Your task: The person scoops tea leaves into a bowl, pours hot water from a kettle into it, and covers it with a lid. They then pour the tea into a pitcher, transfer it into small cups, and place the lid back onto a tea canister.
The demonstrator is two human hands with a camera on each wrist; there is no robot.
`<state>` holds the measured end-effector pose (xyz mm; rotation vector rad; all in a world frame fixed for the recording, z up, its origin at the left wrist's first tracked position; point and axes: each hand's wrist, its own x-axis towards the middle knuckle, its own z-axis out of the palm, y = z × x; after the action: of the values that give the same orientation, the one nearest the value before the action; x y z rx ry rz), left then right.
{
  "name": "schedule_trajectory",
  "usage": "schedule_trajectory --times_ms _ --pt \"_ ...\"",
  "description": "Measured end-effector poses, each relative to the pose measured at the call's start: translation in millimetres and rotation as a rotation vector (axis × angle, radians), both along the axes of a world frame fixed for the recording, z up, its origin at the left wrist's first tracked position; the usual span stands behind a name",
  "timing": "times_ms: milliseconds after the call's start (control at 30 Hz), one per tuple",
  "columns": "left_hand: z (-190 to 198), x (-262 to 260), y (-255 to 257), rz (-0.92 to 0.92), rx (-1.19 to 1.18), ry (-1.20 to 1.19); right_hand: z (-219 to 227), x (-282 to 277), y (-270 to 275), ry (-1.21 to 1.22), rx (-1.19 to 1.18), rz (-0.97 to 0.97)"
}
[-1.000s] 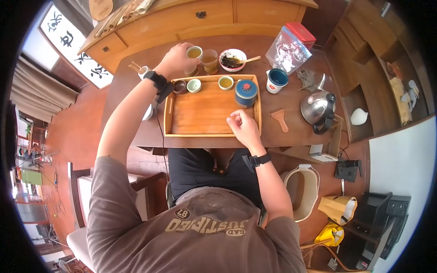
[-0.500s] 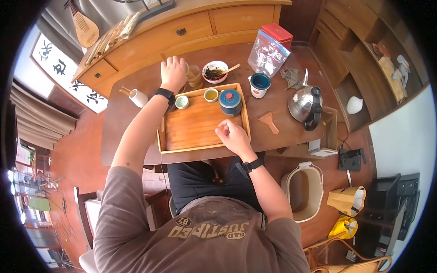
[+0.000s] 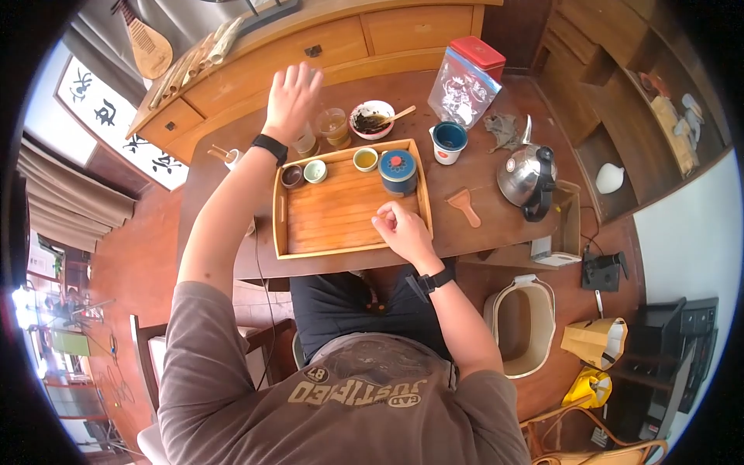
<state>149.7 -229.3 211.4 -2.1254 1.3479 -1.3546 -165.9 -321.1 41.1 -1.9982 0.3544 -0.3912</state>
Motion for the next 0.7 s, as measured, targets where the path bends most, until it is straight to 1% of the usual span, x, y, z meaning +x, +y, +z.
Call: schedule_trajectory --times_ms 33,67,133,167,200,267,333,367,400,467,500,533,633,667,700 --pt "2.0 1.8 1.8 0.001 -0.052 -0.023 0.9 -0.2 0.3 0.0 0.001 -0.005" --pt "1.5 2.8 2.9 0.005 -0.051 -0.02 1.6 0.1 0.4 0.003 0.003 -0.001" --pt "-4.4 2.6 4.6 0.069 -0.217 0.185 0.8 0.4 0.3 -0.005 -0.002 -0.006" --pt "-10.4 -1.0 6.7 0.151 -0.226 0.354 0.4 0.4 0.5 -0.017 -0.001 -0.006" --pt "-23.6 -1.6 10.6 0.153 -0.223 0.355 0.2 0.4 0.9 -0.015 0.003 -0.005" --pt "-63.6 0.4 15.8 0.305 -0.307 0.727 0.6 0.2 1.3 -0.01 -0.013 -0.014" --pt "-86.6 -11.7 25.3 0.283 -0.222 0.82 -3.8 0.4 -0.1 -0.001 -0.006 -0.008" --pt "-97.3 -19.0 28.9 0.246 -0.286 0.842 -6.3 0.5 -0.9 0.008 -0.001 0.005" --pt "-100.6 -25.8 32.5 0.245 -0.28 0.842 -6.7 0.5 -1.9 0.009 0.003 0.002" --pt "-105.3 -36.1 40.9 0.162 -0.236 0.86 -7.9 1.2 -1.8 0.035 -0.009 0.015" --pt "-109.0 -39.6 42.9 0.116 -0.25 0.858 -7.9 1.2 -0.5 0.037 -0.004 0.017" --pt "-111.8 -42.8 45.9 0.121 -0.249 0.858 -7.0 1.4 0.3 0.025 -0.01 0.003" --pt "-116.4 -56.4 53.4 -0.072 -0.296 0.83 -9.7 2.0 -0.4 0.005 -0.003 -0.007" --pt "-117.6 -61.9 56.0 -0.069 -0.299 0.827 -11.5 1.8 -1.0 -0.001 0.009 -0.004" --pt "-121.1 -65.0 58.5 -0.055 -0.239 0.869 -10.1 1.9 -0.9 -0.003 0.006 0.001"
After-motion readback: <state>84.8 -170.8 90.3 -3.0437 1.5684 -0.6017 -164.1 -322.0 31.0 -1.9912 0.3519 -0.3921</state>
